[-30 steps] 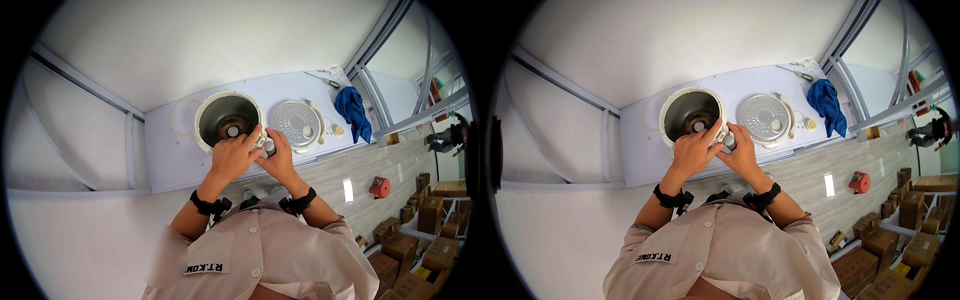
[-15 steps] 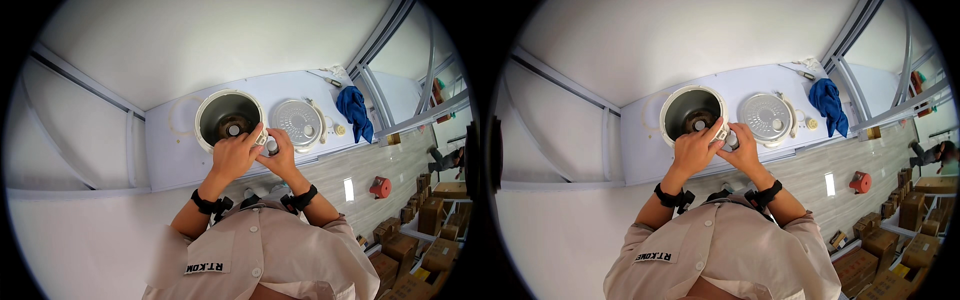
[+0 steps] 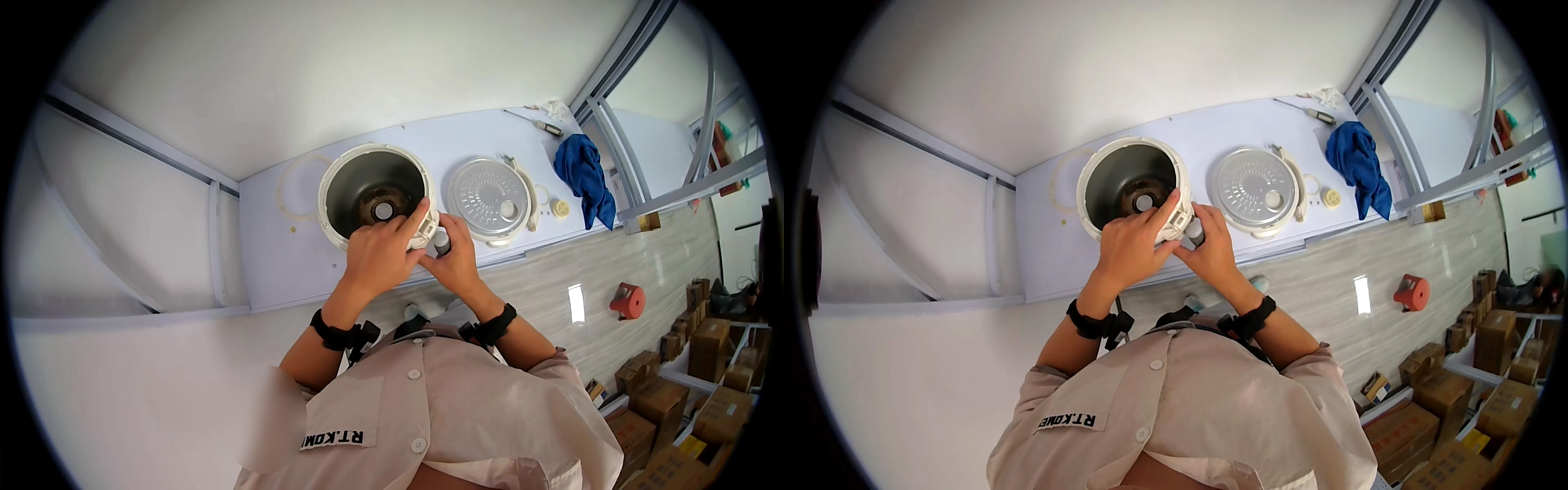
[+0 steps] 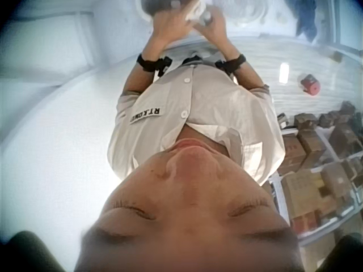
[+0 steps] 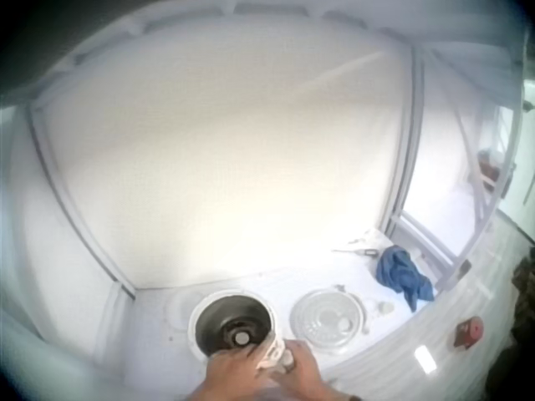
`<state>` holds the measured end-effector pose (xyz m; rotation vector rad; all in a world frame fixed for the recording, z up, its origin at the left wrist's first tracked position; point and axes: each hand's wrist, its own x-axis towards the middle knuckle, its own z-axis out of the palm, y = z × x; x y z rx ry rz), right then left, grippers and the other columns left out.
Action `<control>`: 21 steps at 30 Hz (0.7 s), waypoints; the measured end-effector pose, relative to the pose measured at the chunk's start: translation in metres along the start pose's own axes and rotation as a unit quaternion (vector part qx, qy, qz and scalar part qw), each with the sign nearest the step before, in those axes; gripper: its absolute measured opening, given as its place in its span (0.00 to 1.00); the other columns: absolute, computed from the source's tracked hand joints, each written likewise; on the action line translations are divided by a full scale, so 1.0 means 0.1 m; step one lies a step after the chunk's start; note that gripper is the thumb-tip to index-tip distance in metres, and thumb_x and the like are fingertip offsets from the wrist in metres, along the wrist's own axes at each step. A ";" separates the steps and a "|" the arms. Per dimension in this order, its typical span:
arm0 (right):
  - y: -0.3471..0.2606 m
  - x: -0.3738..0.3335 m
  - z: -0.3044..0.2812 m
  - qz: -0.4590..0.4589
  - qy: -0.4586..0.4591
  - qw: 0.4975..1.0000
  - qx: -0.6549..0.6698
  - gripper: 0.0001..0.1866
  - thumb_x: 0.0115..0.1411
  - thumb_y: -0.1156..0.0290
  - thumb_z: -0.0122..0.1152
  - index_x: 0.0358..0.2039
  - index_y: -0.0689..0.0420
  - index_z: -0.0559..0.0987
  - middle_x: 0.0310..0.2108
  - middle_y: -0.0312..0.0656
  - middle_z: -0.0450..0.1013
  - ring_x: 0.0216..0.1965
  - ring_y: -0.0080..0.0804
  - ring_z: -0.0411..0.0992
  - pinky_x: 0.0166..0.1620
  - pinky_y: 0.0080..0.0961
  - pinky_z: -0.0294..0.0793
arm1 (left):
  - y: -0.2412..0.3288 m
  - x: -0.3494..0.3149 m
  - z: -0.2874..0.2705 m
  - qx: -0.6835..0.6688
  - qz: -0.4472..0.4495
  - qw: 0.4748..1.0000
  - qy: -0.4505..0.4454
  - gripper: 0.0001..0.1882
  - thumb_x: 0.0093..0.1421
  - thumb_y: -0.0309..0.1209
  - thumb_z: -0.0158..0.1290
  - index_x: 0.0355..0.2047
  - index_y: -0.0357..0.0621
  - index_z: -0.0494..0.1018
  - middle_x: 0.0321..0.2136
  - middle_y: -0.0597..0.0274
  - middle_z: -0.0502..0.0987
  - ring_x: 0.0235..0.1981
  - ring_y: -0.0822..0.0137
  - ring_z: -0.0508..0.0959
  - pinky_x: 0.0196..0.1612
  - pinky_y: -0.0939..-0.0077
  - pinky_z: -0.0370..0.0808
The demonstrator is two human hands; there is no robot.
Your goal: The person uses a screwdriver to fasten screws into a white appliance base and its lid. They then wipe the appliance with a blue cloth. The person handles the appliance parts and tools on a white workbench.
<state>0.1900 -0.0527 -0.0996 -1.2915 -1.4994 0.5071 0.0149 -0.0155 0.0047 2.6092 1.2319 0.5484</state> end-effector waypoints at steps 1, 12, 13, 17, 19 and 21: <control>-0.01 0.00 0.00 -0.003 0.003 1.000 0.001 0.43 0.43 0.72 0.85 0.61 0.62 0.76 0.53 0.51 0.74 0.53 0.51 0.76 0.54 0.40 0.78 | 0.00 0.00 -0.01 0.003 -0.003 1.000 -0.008 0.47 0.52 0.39 0.68 0.74 0.57 0.66 0.33 0.61 0.83 0.30 0.57 0.84 0.32 0.63 0.80; -0.04 0.03 -0.08 -0.007 0.005 1.000 -0.008 0.39 0.43 0.67 0.84 0.57 0.61 0.78 0.48 0.49 0.77 0.47 0.48 0.79 0.48 0.38 0.80 | -0.04 -0.01 0.07 0.037 0.009 0.999 0.014 0.52 0.47 0.43 0.73 0.73 0.61 0.66 0.29 0.67 0.80 0.25 0.62 0.82 0.27 0.67 0.78; -0.05 0.03 -0.08 -0.003 0.004 1.000 -0.006 0.39 0.43 0.67 0.84 0.57 0.61 0.78 0.48 0.49 0.77 0.47 0.48 0.79 0.48 0.38 0.81 | -0.04 -0.01 0.07 0.039 0.009 0.999 0.012 0.52 0.46 0.44 0.73 0.73 0.61 0.66 0.29 0.67 0.80 0.25 0.62 0.82 0.27 0.67 0.77; -0.07 0.02 -0.09 0.006 0.003 1.000 -0.003 0.39 0.43 0.68 0.84 0.56 0.61 0.78 0.48 0.49 0.77 0.47 0.48 0.79 0.48 0.37 0.81 | -0.04 -0.01 0.06 0.038 0.009 0.999 0.012 0.51 0.47 0.45 0.73 0.73 0.62 0.66 0.29 0.67 0.80 0.25 0.62 0.82 0.27 0.68 0.77; -0.07 0.01 -0.09 0.017 0.000 1.000 0.005 0.38 0.43 0.69 0.84 0.57 0.61 0.78 0.49 0.49 0.77 0.48 0.47 0.79 0.50 0.37 0.80 | -0.03 -0.01 0.05 0.041 0.008 0.999 0.009 0.51 0.47 0.45 0.73 0.73 0.62 0.66 0.29 0.67 0.81 0.25 0.62 0.82 0.27 0.68 0.77; -0.08 0.00 -0.09 0.037 -0.008 0.999 0.020 0.39 0.43 0.71 0.83 0.57 0.60 0.78 0.49 0.48 0.77 0.50 0.46 0.78 0.55 0.37 0.78 | -0.04 -0.01 0.06 0.040 0.009 0.999 0.009 0.52 0.47 0.45 0.73 0.73 0.63 0.66 0.29 0.67 0.81 0.25 0.62 0.82 0.27 0.67 0.77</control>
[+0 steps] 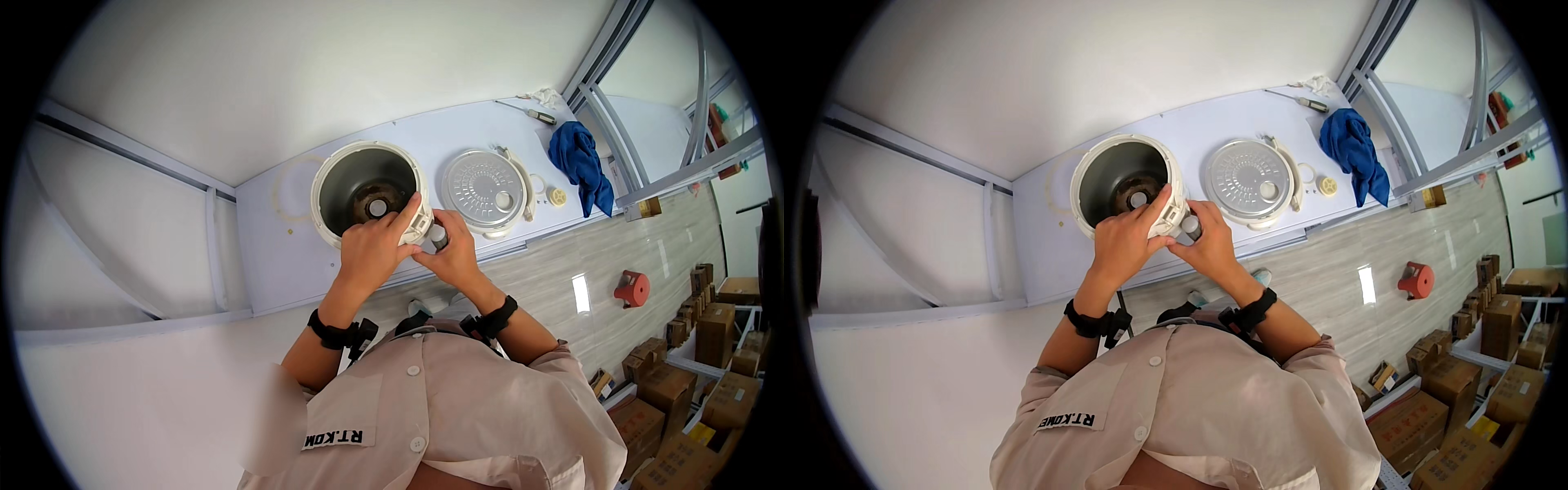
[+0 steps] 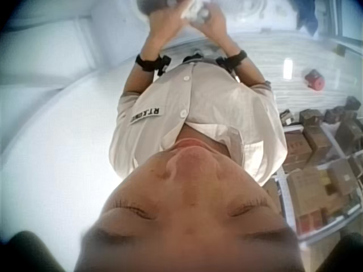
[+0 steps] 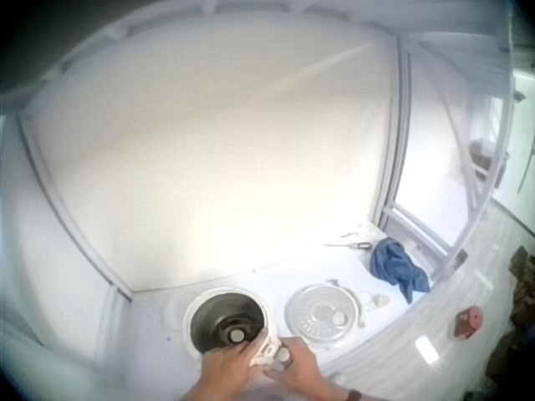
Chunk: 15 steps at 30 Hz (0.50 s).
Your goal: The person uses a screwdriver to fasten screws into a white appliance base and its lid. They then wipe the appliance with a blue cloth. The person handles the appliance parts and tools on a white workbench.
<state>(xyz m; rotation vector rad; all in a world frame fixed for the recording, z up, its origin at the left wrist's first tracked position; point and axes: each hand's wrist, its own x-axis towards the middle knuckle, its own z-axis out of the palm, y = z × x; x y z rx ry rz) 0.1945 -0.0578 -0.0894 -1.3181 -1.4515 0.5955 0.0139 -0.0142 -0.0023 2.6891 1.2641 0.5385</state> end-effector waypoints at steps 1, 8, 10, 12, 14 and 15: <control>0.00 0.00 0.00 0.000 -0.002 1.000 -0.001 0.39 0.43 0.71 0.84 0.57 0.60 0.78 0.50 0.48 0.77 0.50 0.46 0.78 0.55 0.37 0.78 | 0.00 0.00 0.00 0.000 0.000 1.000 0.000 0.52 0.47 0.46 0.73 0.73 0.63 0.66 0.29 0.67 0.81 0.25 0.62 0.82 0.27 0.67 0.77; 0.01 0.01 -0.02 -0.018 -0.010 1.000 -0.021 0.40 0.45 0.67 0.86 0.59 0.60 0.77 0.51 0.49 0.76 0.50 0.47 0.78 0.50 0.37 0.80 | 0.01 0.00 -0.02 -0.011 0.001 1.000 -0.002 0.51 0.48 0.44 0.73 0.73 0.63 0.66 0.30 0.67 0.82 0.25 0.61 0.82 0.27 0.66 0.78; 0.04 0.01 -0.02 -0.033 -0.010 0.999 -0.036 0.41 0.46 0.64 0.86 0.60 0.60 0.76 0.52 0.49 0.76 0.50 0.48 0.79 0.49 0.37 0.81 | 0.00 0.01 -0.02 -0.017 0.003 1.000 -0.002 0.50 0.48 0.42 0.72 0.73 0.62 0.66 0.30 0.67 0.82 0.26 0.60 0.83 0.27 0.66 0.78; 0.05 0.00 -0.02 -0.036 -0.017 0.998 -0.043 0.43 0.47 0.63 0.87 0.61 0.60 0.75 0.54 0.50 0.75 0.51 0.48 0.79 0.50 0.37 0.82 | -0.01 0.01 -0.03 -0.016 0.008 1.000 -0.007 0.50 0.49 0.41 0.72 0.74 0.61 0.65 0.31 0.66 0.82 0.27 0.59 0.83 0.28 0.65 0.78; 0.06 -0.01 -0.03 -0.037 -0.018 0.998 -0.036 0.44 0.47 0.62 0.87 0.62 0.61 0.75 0.55 0.51 0.75 0.51 0.47 0.79 0.50 0.37 0.82 | -0.02 0.00 -0.04 -0.016 0.012 1.000 -0.016 0.50 0.50 0.39 0.71 0.74 0.60 0.64 0.31 0.65 0.82 0.27 0.59 0.83 0.28 0.64 0.79; 0.07 0.00 -0.03 -0.038 -0.019 0.999 -0.033 0.44 0.48 0.62 0.87 0.63 0.61 0.74 0.56 0.51 0.74 0.52 0.47 0.79 0.50 0.37 0.82 | -0.02 0.00 -0.06 -0.017 0.013 1.000 -0.022 0.50 0.51 0.39 0.70 0.74 0.60 0.64 0.32 0.64 0.82 0.28 0.58 0.83 0.29 0.63 0.79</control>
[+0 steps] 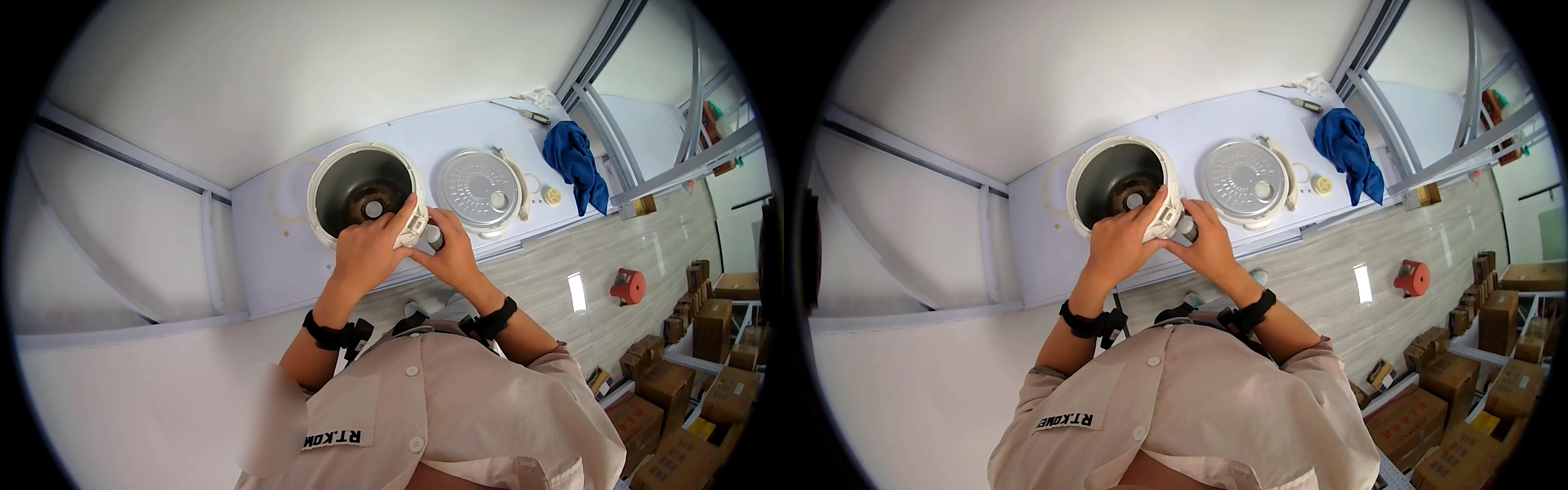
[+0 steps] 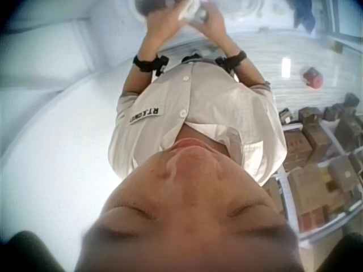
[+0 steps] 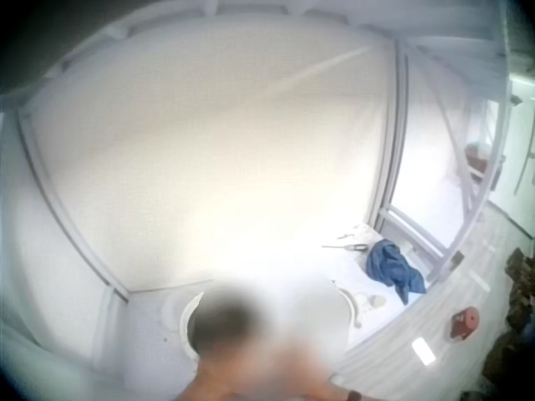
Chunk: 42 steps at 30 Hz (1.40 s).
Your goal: The person uses a screwdriver to fasten screws into a white appliance base and its lid. They then wipe the appliance with a blue cloth. The person handles the appliance parts and tools on a white workbench.
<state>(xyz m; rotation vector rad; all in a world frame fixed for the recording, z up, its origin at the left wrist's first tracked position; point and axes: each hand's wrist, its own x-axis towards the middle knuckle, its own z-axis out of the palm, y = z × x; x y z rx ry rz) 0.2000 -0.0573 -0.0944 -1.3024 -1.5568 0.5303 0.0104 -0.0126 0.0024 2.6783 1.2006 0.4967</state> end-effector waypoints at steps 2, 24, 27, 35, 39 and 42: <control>-0.01 0.01 -0.02 -0.012 0.004 1.000 0.005 0.44 0.48 0.62 0.87 0.62 0.61 0.74 0.56 0.52 0.74 0.52 0.47 0.79 0.50 0.37 0.82 | 0.00 0.00 -0.02 -0.008 0.003 1.000 -0.006 0.49 0.52 0.38 0.69 0.75 0.59 0.63 0.32 0.63 0.82 0.28 0.57 0.83 0.29 0.62 0.79; -0.10 -0.02 -1.06 0.166 0.204 0.939 0.220 0.14 0.74 0.62 0.59 0.44 0.62 0.77 0.36 0.43 0.76 0.33 0.28 0.78 0.35 0.23 0.75 | 0.09 0.06 0.08 0.008 -0.013 0.993 0.115 0.36 0.51 0.45 0.71 0.62 0.60 0.80 0.18 0.67 0.77 0.16 0.62 0.76 0.21 0.68 0.70; -0.26 -0.09 -1.22 0.142 0.200 0.911 0.331 0.18 0.75 0.57 0.59 0.47 0.63 0.76 0.36 0.44 0.77 0.30 0.30 0.78 0.32 0.25 0.79 | 0.12 0.06 0.09 0.027 -0.034 0.994 0.101 0.36 0.50 0.45 0.72 0.62 0.61 0.80 0.20 0.67 0.80 0.17 0.62 0.78 0.22 0.68 0.72; -0.07 -0.52 -1.37 0.193 0.184 0.887 0.378 0.19 0.73 0.60 0.63 0.52 0.63 0.72 0.44 0.53 0.80 0.37 0.43 0.84 0.39 0.36 0.87 | 0.15 0.07 0.14 0.053 -0.044 0.990 0.122 0.36 0.48 0.44 0.72 0.60 0.61 0.81 0.22 0.67 0.83 0.18 0.63 0.80 0.23 0.68 0.73; -0.02 -0.62 -1.33 0.191 0.176 0.877 0.405 0.18 0.74 0.63 0.62 0.54 0.61 0.70 0.48 0.54 0.79 0.40 0.44 0.84 0.42 0.37 0.87 | 0.16 0.09 0.18 0.051 -0.058 0.989 0.125 0.36 0.47 0.45 0.73 0.60 0.62 0.82 0.26 0.65 0.86 0.22 0.62 0.83 0.26 0.69 0.76; 0.04 -0.64 -1.29 0.199 0.161 0.857 0.446 0.16 0.74 0.65 0.61 0.54 0.60 0.69 0.51 0.54 0.77 0.44 0.46 0.84 0.46 0.38 0.87 | 0.20 0.11 0.13 0.050 -0.081 0.991 0.098 0.37 0.46 0.46 0.74 0.60 0.62 0.82 0.30 0.63 0.87 0.25 0.61 0.85 0.29 0.69 0.78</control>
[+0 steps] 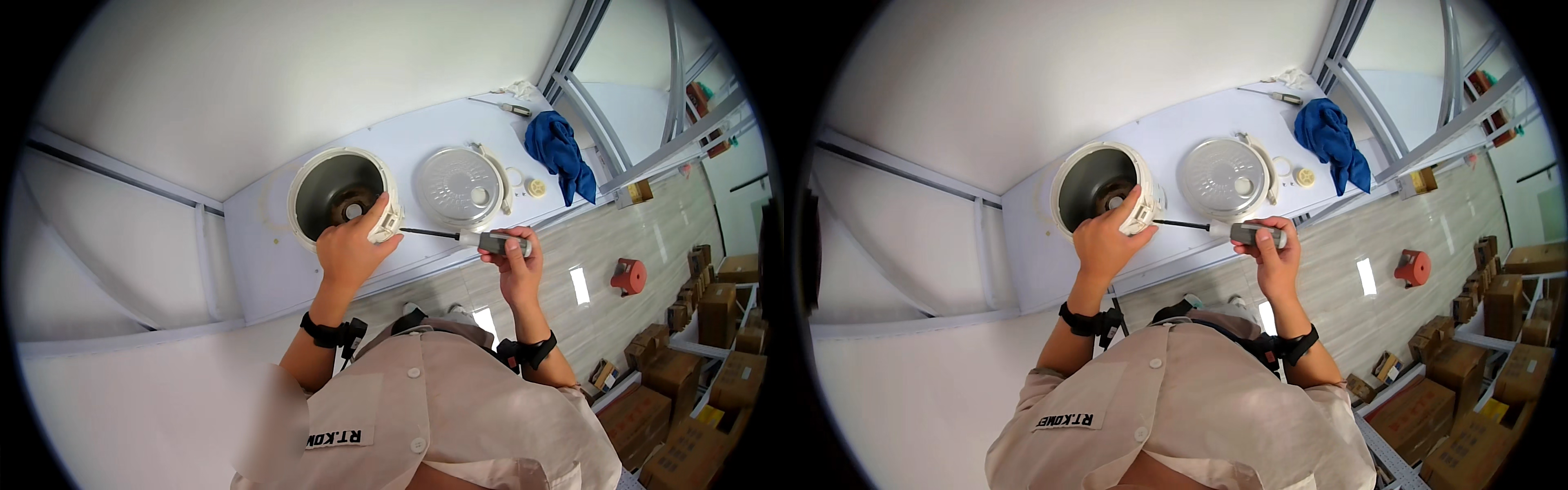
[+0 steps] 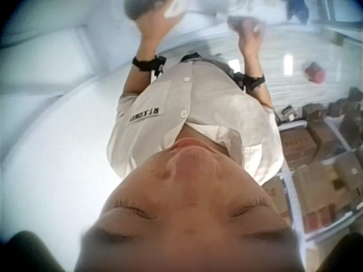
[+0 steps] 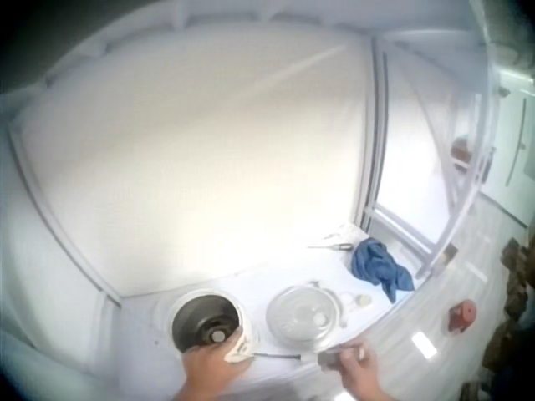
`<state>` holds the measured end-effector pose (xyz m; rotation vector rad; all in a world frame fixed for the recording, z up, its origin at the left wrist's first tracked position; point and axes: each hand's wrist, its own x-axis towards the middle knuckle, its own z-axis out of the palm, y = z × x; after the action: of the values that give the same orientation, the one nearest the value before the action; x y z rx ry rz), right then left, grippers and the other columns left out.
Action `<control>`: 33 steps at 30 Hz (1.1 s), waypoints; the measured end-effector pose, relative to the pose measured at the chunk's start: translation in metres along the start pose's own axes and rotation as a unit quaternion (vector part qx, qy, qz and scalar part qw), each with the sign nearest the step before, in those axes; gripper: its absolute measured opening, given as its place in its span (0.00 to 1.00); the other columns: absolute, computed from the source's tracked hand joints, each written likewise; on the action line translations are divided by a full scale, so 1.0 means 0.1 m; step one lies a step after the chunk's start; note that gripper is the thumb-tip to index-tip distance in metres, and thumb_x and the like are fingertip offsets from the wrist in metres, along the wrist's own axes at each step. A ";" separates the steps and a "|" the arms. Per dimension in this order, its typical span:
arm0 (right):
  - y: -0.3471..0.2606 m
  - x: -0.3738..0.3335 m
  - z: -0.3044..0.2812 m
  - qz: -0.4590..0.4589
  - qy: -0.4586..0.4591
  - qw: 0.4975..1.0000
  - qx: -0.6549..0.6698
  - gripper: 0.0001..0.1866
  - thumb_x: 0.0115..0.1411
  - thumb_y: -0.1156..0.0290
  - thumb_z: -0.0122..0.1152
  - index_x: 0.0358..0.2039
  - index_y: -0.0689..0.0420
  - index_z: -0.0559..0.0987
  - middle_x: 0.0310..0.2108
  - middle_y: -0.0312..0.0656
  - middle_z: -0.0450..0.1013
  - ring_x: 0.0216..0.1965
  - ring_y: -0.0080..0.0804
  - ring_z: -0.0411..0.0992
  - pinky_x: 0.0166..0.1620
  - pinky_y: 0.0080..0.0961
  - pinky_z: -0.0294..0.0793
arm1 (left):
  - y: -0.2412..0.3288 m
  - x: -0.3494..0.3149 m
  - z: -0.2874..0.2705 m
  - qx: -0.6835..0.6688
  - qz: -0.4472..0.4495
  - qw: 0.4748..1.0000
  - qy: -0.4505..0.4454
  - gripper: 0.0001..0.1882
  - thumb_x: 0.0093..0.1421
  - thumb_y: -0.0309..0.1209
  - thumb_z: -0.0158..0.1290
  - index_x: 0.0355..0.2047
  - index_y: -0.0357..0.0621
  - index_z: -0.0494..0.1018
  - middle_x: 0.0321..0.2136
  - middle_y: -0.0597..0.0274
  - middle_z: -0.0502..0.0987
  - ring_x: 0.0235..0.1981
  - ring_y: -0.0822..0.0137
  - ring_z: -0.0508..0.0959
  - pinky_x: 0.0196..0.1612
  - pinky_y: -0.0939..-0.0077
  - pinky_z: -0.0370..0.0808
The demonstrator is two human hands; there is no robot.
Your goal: The person uses a screwdriver to fasten screws into a white appliance base and its lid. They then wipe the appliance with a blue cloth. The person handles the appliance parts and tools on a white workbench.
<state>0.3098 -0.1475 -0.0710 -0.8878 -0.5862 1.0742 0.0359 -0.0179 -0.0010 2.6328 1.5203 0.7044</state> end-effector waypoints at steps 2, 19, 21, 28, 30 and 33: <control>0.04 -0.01 -0.02 0.009 -0.007 1.000 -0.005 0.16 0.74 0.66 0.61 0.54 0.60 0.69 0.52 0.54 0.77 0.46 0.47 0.83 0.48 0.39 0.87 | 0.04 0.01 -0.03 -0.002 -0.015 1.000 -0.017 0.38 0.45 0.46 0.75 0.60 0.61 0.81 0.32 0.61 0.88 0.28 0.60 0.86 0.30 0.69 0.80; 0.03 0.03 -0.15 0.033 -0.069 0.997 -0.012 0.16 0.73 0.68 0.63 0.55 0.58 0.71 0.58 0.51 0.75 0.56 0.44 0.79 0.56 0.38 0.84 | 0.18 0.08 0.10 0.002 -0.051 0.999 0.013 0.38 0.48 0.50 0.75 0.60 0.58 0.81 0.36 0.58 0.88 0.31 0.59 0.87 0.33 0.68 0.81; -0.04 0.04 -0.13 0.030 -0.075 0.996 -0.050 0.16 0.72 0.71 0.64 0.55 0.62 0.74 0.56 0.52 0.77 0.54 0.43 0.80 0.54 0.36 0.85 | 0.19 0.08 0.08 0.006 -0.050 0.999 0.012 0.38 0.47 0.50 0.75 0.60 0.58 0.81 0.35 0.58 0.88 0.30 0.60 0.87 0.32 0.68 0.81; -0.28 0.02 -0.08 0.124 -0.099 0.983 -0.089 0.16 0.71 0.73 0.64 0.56 0.67 0.78 0.50 0.50 0.82 0.43 0.37 0.85 0.46 0.29 0.87 | 0.11 0.05 0.17 0.011 -0.015 0.999 0.045 0.38 0.47 0.50 0.75 0.59 0.59 0.82 0.21 0.61 0.83 0.18 0.61 0.79 0.23 0.69 0.74; -0.23 0.01 -0.12 0.135 -0.104 0.978 -0.122 0.17 0.72 0.70 0.64 0.56 0.66 0.78 0.47 0.47 0.83 0.38 0.33 0.84 0.39 0.25 0.84 | 0.10 0.06 0.18 0.008 0.000 0.999 0.048 0.38 0.47 0.51 0.75 0.59 0.58 0.82 0.21 0.62 0.82 0.17 0.62 0.78 0.22 0.69 0.73; -0.42 -0.01 0.02 0.189 -0.107 0.956 -0.196 0.17 0.73 0.64 0.63 0.53 0.65 0.80 0.40 0.44 0.83 0.30 0.26 0.81 0.31 0.21 0.77 | 0.10 0.06 0.15 0.018 0.001 0.999 0.027 0.38 0.48 0.50 0.75 0.60 0.55 0.81 0.27 0.60 0.85 0.21 0.61 0.82 0.26 0.69 0.76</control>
<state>0.3282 -0.1558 -0.0346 -1.2748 -0.8518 1.4393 0.0519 -0.0150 -0.0097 2.6624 1.5592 0.7620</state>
